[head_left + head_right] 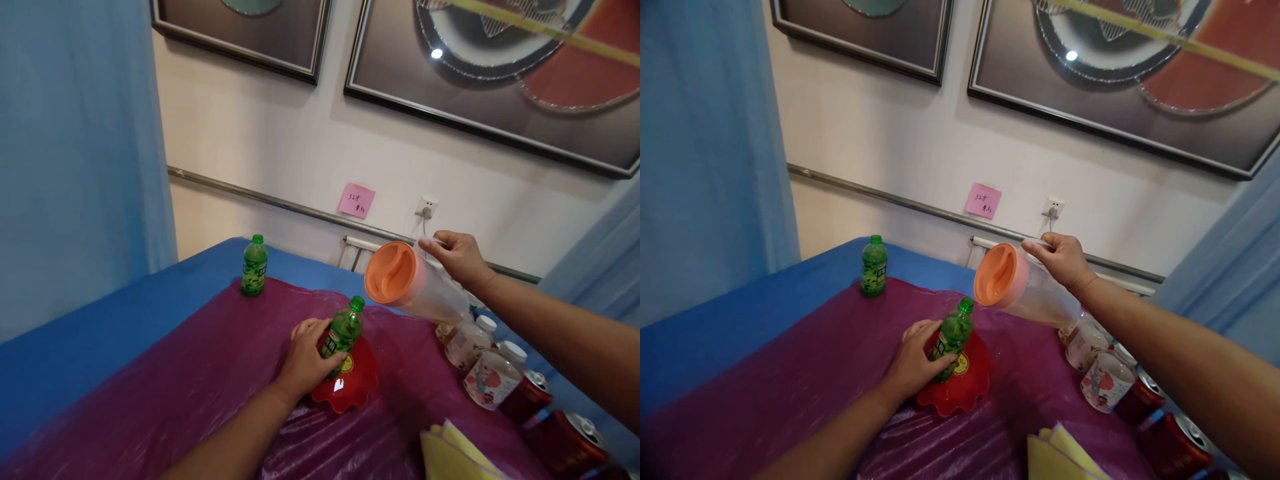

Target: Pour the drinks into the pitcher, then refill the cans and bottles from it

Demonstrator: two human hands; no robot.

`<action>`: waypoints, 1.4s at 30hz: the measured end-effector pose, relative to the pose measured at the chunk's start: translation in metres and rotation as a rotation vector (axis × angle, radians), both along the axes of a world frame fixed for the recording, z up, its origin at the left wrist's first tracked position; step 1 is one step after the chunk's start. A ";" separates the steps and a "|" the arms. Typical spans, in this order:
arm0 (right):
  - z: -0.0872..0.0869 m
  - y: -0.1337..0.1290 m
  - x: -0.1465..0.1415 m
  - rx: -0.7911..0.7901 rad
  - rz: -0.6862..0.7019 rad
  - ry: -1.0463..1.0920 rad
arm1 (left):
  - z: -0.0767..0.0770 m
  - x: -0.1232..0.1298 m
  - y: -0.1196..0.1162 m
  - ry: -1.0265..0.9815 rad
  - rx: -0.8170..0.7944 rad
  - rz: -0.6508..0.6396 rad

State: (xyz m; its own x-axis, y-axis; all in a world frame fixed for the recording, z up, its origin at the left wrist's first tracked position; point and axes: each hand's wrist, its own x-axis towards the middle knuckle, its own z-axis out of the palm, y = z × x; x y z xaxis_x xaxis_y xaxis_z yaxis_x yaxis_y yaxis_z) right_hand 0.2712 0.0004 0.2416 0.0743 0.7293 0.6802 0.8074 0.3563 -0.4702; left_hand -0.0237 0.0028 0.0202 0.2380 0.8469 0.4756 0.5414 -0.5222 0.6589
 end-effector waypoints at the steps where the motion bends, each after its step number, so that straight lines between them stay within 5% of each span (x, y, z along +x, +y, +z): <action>1: 0.000 -0.001 0.000 -0.003 -0.002 0.001 | 0.000 0.000 0.000 0.003 -0.001 -0.001; 42: 0.018 -0.009 -0.007 -0.006 0.011 -0.093 | 0.002 -0.001 -0.004 -0.020 -0.006 -0.021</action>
